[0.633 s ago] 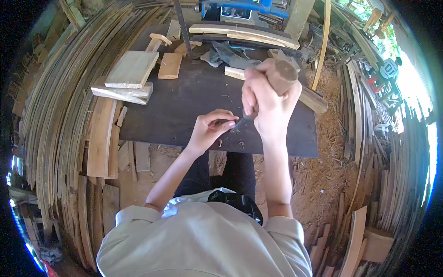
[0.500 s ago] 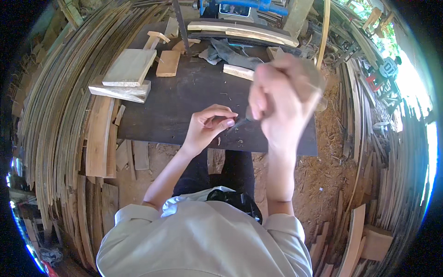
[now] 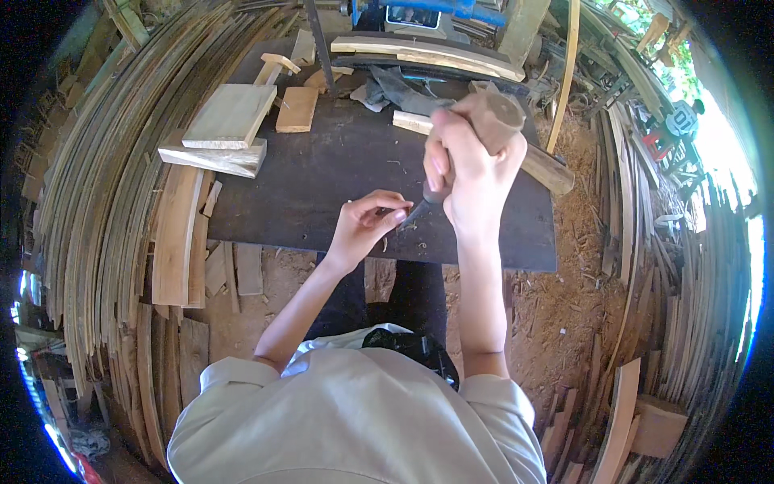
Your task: The person uses a chisel and a wooden mallet to carve a small rectangular piece of wood on a workbench. They repeatedly strike the chisel to remove wood shavings, occasionally pausing to inspect the piece or clear debris. The task involves precise manual shaping of the wood.
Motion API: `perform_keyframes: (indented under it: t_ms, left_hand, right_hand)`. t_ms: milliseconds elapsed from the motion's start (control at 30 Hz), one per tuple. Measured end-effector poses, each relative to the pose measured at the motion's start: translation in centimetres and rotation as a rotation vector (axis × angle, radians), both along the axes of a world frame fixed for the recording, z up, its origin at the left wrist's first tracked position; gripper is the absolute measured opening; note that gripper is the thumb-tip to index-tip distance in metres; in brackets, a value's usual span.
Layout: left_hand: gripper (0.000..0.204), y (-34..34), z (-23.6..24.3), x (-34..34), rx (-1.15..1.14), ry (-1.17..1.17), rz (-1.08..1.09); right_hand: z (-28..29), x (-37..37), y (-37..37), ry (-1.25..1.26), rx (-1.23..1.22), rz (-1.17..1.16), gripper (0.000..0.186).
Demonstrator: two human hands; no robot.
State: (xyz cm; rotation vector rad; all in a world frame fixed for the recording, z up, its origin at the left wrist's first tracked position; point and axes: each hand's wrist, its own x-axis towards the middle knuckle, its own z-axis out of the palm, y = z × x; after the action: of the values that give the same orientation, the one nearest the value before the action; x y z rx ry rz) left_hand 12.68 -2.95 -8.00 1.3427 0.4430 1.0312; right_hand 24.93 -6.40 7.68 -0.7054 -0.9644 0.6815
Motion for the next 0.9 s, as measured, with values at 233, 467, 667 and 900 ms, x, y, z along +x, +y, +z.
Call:
perform_keyframes:
  t_ms: [233, 467, 667, 900]
  left_hand:
    - [0.014, -0.4, 1.6, -0.1, 0.051, -0.048, -0.02]
    - [0.016, -0.6, -0.4, 0.4, 0.039, -0.048, 0.014]
    - [0.026, -0.2, 0.2, -0.7, 0.04, 0.009, -0.15]
    - [0.042, 1.7, 1.0, -1.8, 0.268, 0.274, -0.269]
  right_hand:
    - [1.7, 0.8, -1.2, -0.136, 0.115, 0.018, 0.014]
    - [-0.2, -0.2, -0.7, -0.112, 0.019, 0.046, 0.013]
    - [-0.3, 0.7, -0.3, -0.01, 0.018, 0.116, 0.013]
    - [-0.3, 0.7, -0.8, -0.184, -0.003, 0.107, 0.019]
